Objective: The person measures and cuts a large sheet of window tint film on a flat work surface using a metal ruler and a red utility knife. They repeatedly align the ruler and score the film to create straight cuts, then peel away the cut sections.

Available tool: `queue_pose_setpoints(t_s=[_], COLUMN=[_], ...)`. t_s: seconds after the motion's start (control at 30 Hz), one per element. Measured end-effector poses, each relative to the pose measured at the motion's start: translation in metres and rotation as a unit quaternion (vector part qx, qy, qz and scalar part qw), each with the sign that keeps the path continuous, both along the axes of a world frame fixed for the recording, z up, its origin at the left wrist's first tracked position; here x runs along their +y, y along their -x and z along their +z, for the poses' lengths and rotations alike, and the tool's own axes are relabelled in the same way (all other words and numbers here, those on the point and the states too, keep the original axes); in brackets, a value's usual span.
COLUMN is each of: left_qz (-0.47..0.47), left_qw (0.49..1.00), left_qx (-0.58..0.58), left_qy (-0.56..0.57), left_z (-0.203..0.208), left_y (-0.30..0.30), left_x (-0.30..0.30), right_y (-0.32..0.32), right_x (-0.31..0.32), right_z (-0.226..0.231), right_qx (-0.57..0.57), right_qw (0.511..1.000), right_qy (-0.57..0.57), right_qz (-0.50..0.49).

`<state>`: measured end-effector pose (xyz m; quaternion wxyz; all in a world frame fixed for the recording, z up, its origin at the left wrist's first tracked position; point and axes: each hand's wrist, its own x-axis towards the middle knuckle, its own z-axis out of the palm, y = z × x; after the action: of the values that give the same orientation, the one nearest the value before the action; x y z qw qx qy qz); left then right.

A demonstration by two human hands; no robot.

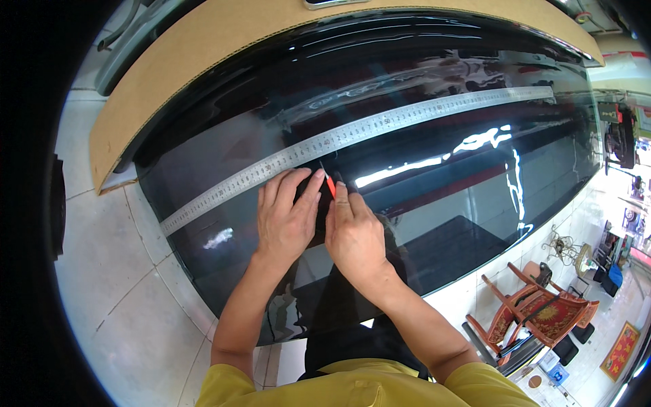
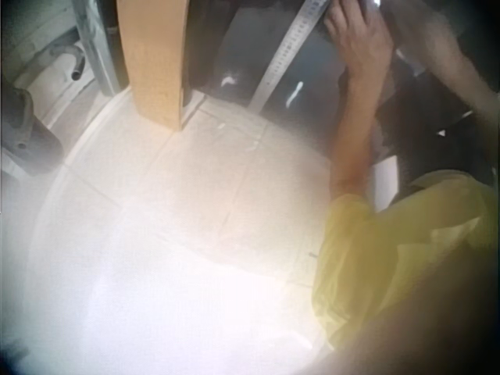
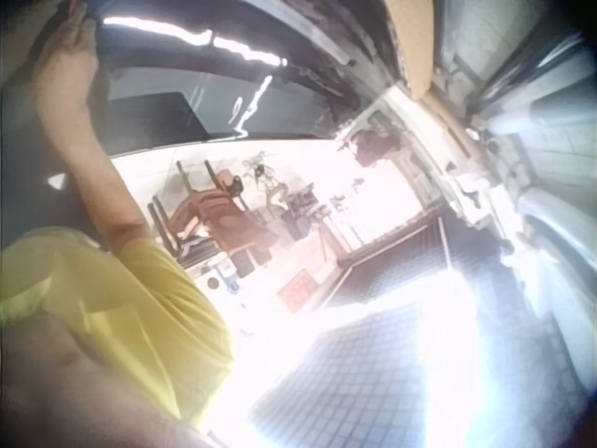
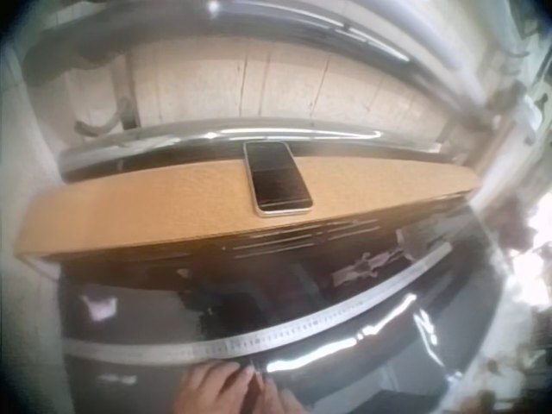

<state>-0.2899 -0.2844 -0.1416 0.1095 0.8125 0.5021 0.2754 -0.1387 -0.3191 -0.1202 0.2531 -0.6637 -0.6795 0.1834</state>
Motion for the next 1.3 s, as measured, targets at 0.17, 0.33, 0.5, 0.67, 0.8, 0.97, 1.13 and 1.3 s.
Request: queue_pose_setpoints(t_s=[0.17,0.33,0.5,0.67,0.8,0.97,1.13,1.3], left_qz=[0.003,0.006,0.007,0.009,0.012,0.014,0.015,0.014], left_qw=[1.0,1.0,1.0,1.0,1.0,1.0,1.0,1.0], left_qx=[-0.001,-0.007,-0.003,-0.003,0.001,0.004,0.008,0.011], left_qy=[0.007,0.005,0.009,0.008,0.014,0.003,0.004,0.01], left_z=[0.0008,-0.0005,-0.0005,-0.0006,-0.0003,-0.0009,-0.001,0.001], left_y=[-0.0001,-0.0003,-0.0001,-0.0007,-0.0014,-0.002,-0.0027,-0.0027], left_x=[0.0001,0.0004,0.0001,0.0007,0.0003,0.0002,0.0004,0.0013], right_y=[-0.0004,-0.0016,0.0006,0.0014,0.0026,0.0045,0.0064,0.004], right_x=[0.0014,0.0024,0.0035,0.0035,0.0044,0.0045,0.0045,0.0022], right_z=[0.0012,0.0033,0.0022,0.0019,0.0032,0.0052,0.0055,0.0072], right_qx=[-0.009,-0.026,-0.012,-0.019,-0.024,-0.038,-0.04,-0.041], right_qw=[1.0,0.999,1.0,1.0,1.0,0.999,0.998,0.997], right_qy=[0.004,0.021,0.007,0.012,0.013,0.029,0.039,0.061], right_qz=[0.005,0.019,0.004,0.002,-0.003,-0.002,-0.002,0.004])
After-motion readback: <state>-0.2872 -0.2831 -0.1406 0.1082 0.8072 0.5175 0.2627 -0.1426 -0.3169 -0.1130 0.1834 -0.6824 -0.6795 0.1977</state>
